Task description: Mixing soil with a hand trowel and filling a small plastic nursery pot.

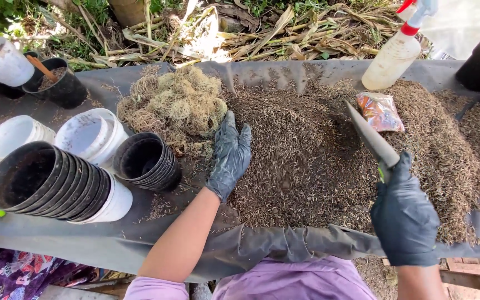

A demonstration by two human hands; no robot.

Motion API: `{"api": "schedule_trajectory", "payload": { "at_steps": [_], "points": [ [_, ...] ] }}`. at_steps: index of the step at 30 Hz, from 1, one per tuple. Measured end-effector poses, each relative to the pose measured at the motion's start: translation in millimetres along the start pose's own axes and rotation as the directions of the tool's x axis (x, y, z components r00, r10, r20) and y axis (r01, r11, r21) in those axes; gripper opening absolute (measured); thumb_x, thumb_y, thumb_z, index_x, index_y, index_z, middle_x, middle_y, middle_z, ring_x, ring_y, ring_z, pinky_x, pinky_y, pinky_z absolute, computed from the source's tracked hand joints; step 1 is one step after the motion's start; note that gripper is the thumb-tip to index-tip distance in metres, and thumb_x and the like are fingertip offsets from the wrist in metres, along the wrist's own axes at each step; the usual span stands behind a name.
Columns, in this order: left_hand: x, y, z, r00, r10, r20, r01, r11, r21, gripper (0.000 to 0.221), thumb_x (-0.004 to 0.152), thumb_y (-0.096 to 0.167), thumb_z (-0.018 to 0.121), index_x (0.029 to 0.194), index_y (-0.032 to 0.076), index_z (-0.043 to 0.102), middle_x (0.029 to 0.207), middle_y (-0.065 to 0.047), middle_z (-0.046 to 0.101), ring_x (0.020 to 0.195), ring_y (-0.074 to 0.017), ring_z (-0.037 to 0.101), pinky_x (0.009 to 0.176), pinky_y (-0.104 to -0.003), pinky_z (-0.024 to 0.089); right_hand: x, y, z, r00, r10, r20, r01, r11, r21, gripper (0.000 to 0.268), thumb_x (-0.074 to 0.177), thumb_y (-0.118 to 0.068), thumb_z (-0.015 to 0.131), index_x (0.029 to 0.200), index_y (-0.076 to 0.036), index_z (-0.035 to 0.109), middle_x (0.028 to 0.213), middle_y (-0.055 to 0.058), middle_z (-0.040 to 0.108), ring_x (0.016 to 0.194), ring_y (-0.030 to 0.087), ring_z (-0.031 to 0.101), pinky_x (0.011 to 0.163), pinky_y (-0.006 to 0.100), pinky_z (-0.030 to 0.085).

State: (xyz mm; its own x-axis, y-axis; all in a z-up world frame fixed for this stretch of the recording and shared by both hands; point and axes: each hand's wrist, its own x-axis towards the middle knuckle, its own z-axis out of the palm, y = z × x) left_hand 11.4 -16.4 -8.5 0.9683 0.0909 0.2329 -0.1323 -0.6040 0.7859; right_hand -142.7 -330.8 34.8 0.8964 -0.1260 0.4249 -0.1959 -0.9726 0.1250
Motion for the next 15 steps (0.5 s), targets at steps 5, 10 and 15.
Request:
{"api": "schedule_trajectory", "payload": {
  "at_steps": [5,10,15],
  "points": [
    [-2.7,11.6,-2.0,0.997,-0.063,0.052,0.066,0.996,-0.068,0.077,0.102,0.054,0.028,0.161,0.004,0.017,0.169,-0.017,0.021,0.156,-0.0338,0.016,0.127,-0.045,0.01,0.7,-26.3,30.3,0.996,-0.038,0.081,0.049,0.99,-0.134,0.06,0.103,-0.014,0.036,0.158,0.011,0.039,0.072,0.001,0.057,0.046,0.015,0.059,0.037,0.034,0.045],
    [-4.9,27.0,-2.7,0.99,-0.142,0.01,0.143,0.985,-0.097,0.062,0.106,0.052,0.041,0.162,0.025,0.033,0.16,-0.024,0.038,0.147,-0.0483,0.034,0.117,-0.065,0.031,34.0,-56.4,24.9,0.947,-0.04,0.32,-0.055,0.958,0.282,0.071,0.094,-0.014,0.049,0.153,0.018,0.026,0.084,0.021,0.07,0.067,0.039,0.076,0.051,0.052,0.061],
    [-5.9,32.6,-0.6,0.997,0.07,-0.024,-0.074,0.96,-0.271,0.053,0.11,0.037,0.041,0.159,0.016,0.04,0.158,-0.027,0.041,0.148,-0.0489,0.032,0.123,-0.059,0.024,51.3,-96.0,-13.3,0.955,-0.057,0.292,-0.043,0.946,0.323,0.062,0.1,-0.014,0.048,0.154,0.013,0.032,0.086,0.019,0.068,0.068,0.038,0.075,0.051,0.052,0.062]
  ]
}}
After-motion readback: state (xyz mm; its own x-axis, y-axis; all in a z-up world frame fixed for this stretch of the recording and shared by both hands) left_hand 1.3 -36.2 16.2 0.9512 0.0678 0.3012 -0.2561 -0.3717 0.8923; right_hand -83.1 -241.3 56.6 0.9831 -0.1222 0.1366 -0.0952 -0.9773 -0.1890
